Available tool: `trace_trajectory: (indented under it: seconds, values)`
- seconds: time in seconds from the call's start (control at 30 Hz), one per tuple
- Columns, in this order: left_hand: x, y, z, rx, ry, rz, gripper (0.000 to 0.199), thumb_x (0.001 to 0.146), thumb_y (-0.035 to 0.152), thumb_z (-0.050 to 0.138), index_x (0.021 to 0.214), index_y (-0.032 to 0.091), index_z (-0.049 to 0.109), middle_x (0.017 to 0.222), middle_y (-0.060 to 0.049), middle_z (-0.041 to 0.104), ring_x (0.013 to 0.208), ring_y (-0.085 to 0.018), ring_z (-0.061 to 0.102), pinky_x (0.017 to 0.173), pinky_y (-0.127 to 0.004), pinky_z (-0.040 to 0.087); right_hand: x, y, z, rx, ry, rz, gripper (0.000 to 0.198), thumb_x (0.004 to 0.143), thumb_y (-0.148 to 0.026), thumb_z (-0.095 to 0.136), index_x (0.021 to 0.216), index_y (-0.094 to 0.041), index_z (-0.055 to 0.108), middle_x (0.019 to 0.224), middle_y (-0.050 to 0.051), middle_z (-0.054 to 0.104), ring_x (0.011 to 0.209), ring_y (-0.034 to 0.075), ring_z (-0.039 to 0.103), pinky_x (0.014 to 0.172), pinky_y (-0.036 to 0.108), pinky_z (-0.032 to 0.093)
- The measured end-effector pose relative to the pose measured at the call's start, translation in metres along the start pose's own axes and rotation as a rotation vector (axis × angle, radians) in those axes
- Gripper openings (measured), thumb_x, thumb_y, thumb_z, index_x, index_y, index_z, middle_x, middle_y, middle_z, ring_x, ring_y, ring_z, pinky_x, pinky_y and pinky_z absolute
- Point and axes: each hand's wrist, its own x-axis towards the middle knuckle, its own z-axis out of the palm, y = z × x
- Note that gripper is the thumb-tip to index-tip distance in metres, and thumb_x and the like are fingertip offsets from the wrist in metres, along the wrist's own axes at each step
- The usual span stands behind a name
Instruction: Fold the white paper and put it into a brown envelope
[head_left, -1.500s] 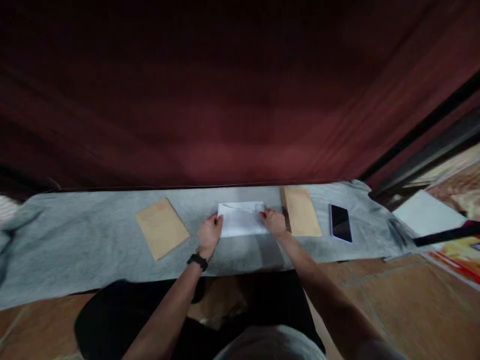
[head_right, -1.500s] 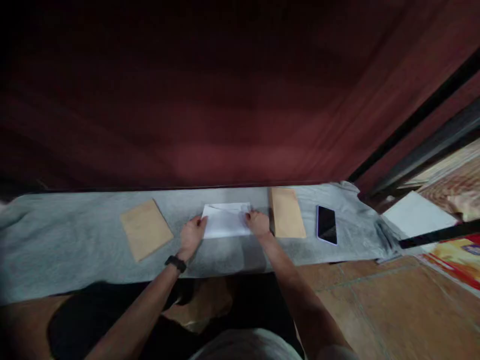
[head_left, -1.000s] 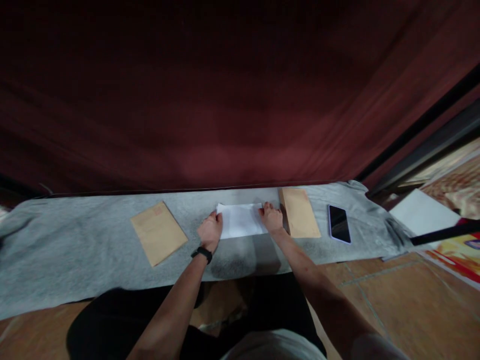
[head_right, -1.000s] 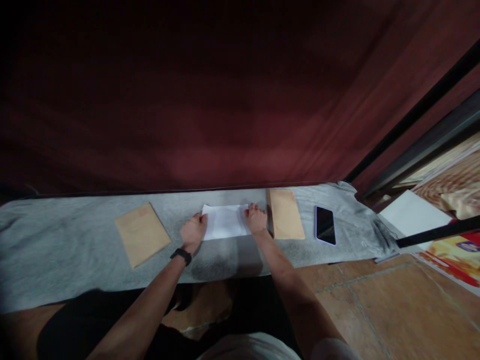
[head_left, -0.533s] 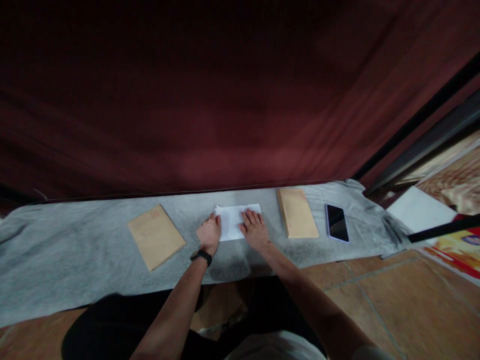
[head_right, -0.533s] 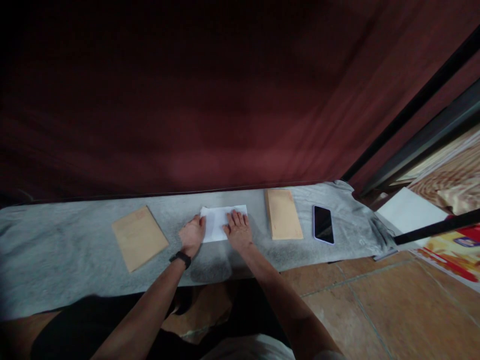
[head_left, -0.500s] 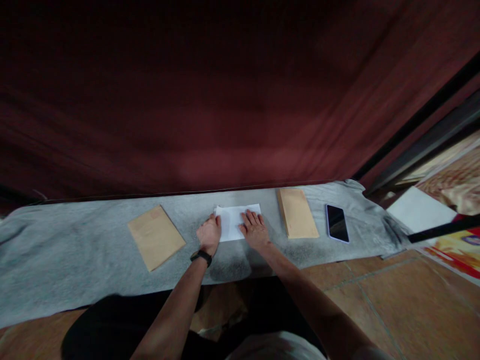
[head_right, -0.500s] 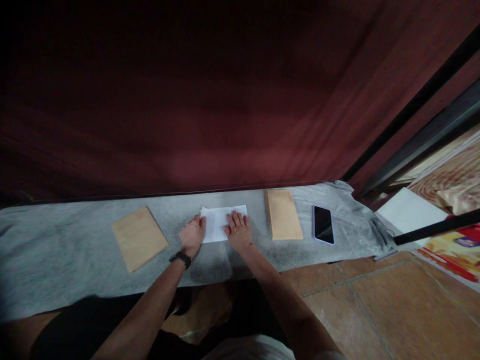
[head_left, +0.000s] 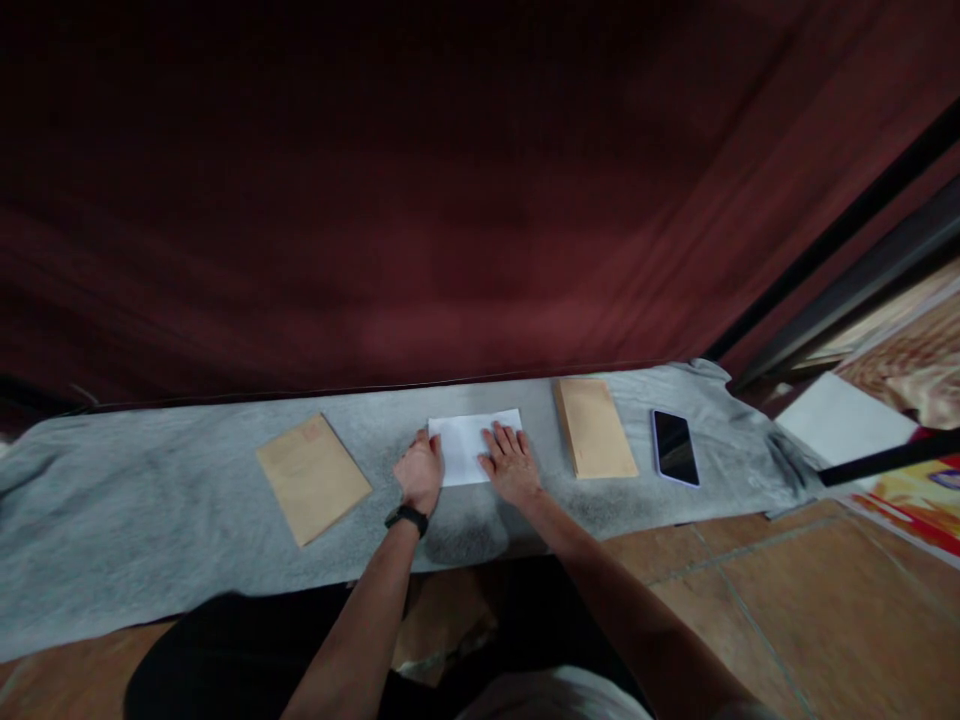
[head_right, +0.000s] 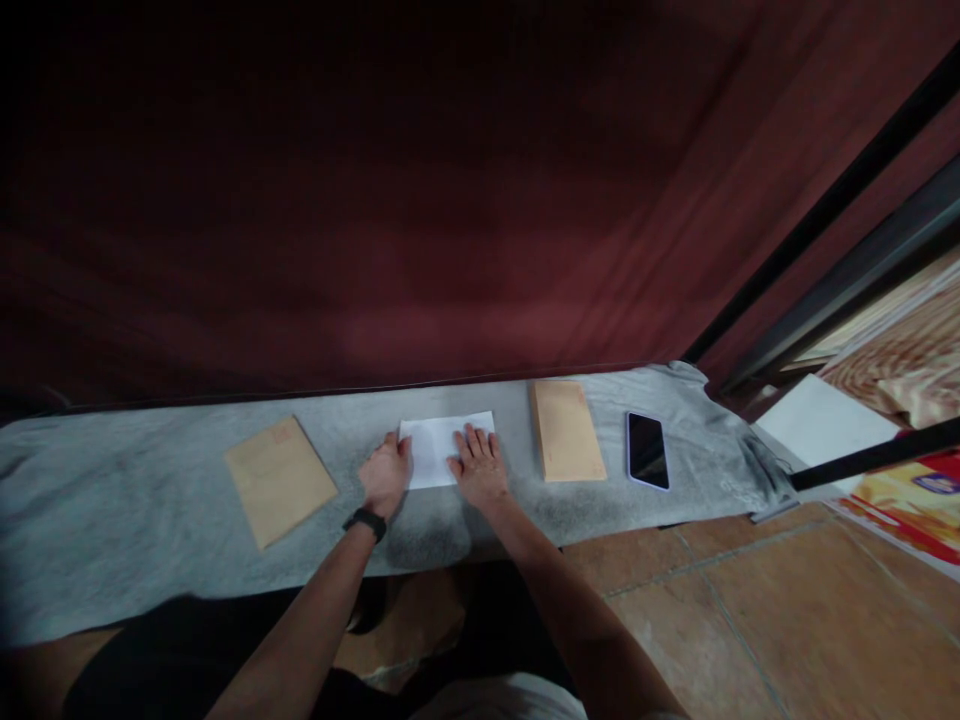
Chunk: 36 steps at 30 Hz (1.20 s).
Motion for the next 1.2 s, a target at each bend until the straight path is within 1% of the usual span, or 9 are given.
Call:
trace_trajectory:
  seconds: [0.1, 0.17, 0.23, 0.27, 0.43, 0.53, 0.73, 1.03, 1.2]
  values:
    - [-0.01, 0.005, -0.002, 0.013, 0.154, 0.085, 0.042, 0.102, 0.031, 0.032, 0.132, 0.013, 0.056, 0.123, -0.019, 0.068, 0.114, -0.03, 0.065, 0.098, -0.043, 0.047, 0.001, -0.001, 0.0, 0.003, -0.009, -0.001, 0.055, 0.104, -0.046, 0.04, 0.153, -0.021, 0.041, 0.161, 0.011, 0.035, 0.146, 0.031, 0.037, 0.12, 0.052, 0.025]
    - [-0.021, 0.012, 0.003, 0.002, 0.218, 0.268, 0.047, 0.102, 0.028, 0.032, 0.141, 0.013, 0.051, 0.144, -0.019, 0.055, 0.135, -0.03, 0.05, 0.111, -0.045, 0.038, 0.001, -0.002, -0.001, 0.008, -0.013, -0.002, 0.055, 0.104, -0.046, 0.041, 0.153, -0.021, 0.041, 0.16, 0.012, 0.035, 0.146, 0.031, 0.037, 0.12, 0.053, 0.025]
    - [-0.034, 0.02, 0.013, -0.023, 0.16, 0.502, 0.05, 0.102, 0.03, 0.033, 0.148, 0.016, 0.046, 0.158, -0.013, 0.042, 0.148, -0.027, 0.033, 0.121, -0.044, 0.026, 0.0, -0.002, -0.002, 0.01, -0.021, -0.005, 0.055, 0.104, -0.042, 0.042, 0.154, -0.021, 0.039, 0.161, 0.012, 0.034, 0.147, 0.03, 0.035, 0.12, 0.053, 0.025]
    - [-0.039, 0.024, 0.02, -0.022, 0.125, 0.555, 0.051, 0.102, 0.033, 0.034, 0.15, 0.018, 0.045, 0.161, -0.01, 0.037, 0.152, -0.026, 0.026, 0.123, -0.044, 0.021, -0.001, -0.002, -0.003, 0.01, -0.028, -0.008, 0.054, 0.103, -0.039, 0.042, 0.154, -0.021, 0.038, 0.161, 0.011, 0.033, 0.148, 0.03, 0.034, 0.12, 0.053, 0.024]
    - [-0.045, 0.027, 0.044, 0.06, 0.021, 0.439, 0.056, 0.104, 0.041, 0.03, 0.154, 0.019, 0.04, 0.163, -0.009, 0.031, 0.154, -0.029, 0.019, 0.125, -0.05, 0.014, 0.001, -0.001, -0.008, 0.023, -0.052, 0.014, 0.048, 0.104, -0.031, 0.038, 0.152, -0.021, 0.044, 0.161, 0.009, 0.035, 0.147, 0.028, 0.036, 0.121, 0.051, 0.024]
    - [-0.041, 0.024, 0.048, 0.074, 0.009, 0.432, 0.054, 0.103, 0.036, 0.031, 0.154, 0.02, 0.039, 0.165, -0.009, 0.028, 0.154, -0.03, 0.017, 0.125, -0.052, 0.012, 0.011, -0.006, -0.009, 0.047, -0.052, 0.018, 0.045, 0.106, -0.03, 0.034, 0.148, -0.02, 0.049, 0.158, 0.009, 0.04, 0.145, 0.027, 0.039, 0.12, 0.05, 0.025]
    - [-0.04, 0.022, 0.05, 0.112, -0.015, 0.445, 0.053, 0.101, 0.026, 0.03, 0.153, 0.017, 0.041, 0.165, -0.009, 0.025, 0.154, -0.03, 0.015, 0.123, -0.061, 0.007, 0.035, -0.013, -0.001, 0.075, -0.046, -0.103, 0.046, 0.107, -0.035, 0.034, 0.149, -0.02, 0.047, 0.157, 0.006, 0.043, 0.145, 0.024, 0.039, 0.121, 0.046, 0.026]
    - [-0.041, 0.026, 0.048, 0.076, -0.006, 0.396, 0.055, 0.104, 0.043, 0.029, 0.156, 0.027, 0.033, 0.166, -0.006, 0.024, 0.154, -0.029, 0.016, 0.121, -0.065, 0.005, 0.048, 0.028, -0.002, 0.013, -0.023, 0.004, 0.055, 0.107, -0.039, 0.033, 0.154, -0.01, 0.037, 0.158, 0.015, 0.038, 0.147, 0.026, 0.036, 0.121, 0.048, 0.024]
    - [-0.041, 0.025, 0.046, 0.056, -0.028, 0.403, 0.055, 0.104, 0.041, 0.03, 0.156, 0.026, 0.033, 0.165, -0.008, 0.025, 0.154, -0.031, 0.015, 0.12, -0.066, 0.004, 0.039, 0.008, -0.004, -0.007, 0.031, 0.097, 0.055, 0.107, -0.036, 0.031, 0.153, -0.007, 0.038, 0.159, 0.017, 0.034, 0.148, 0.029, 0.034, 0.122, 0.053, 0.019]
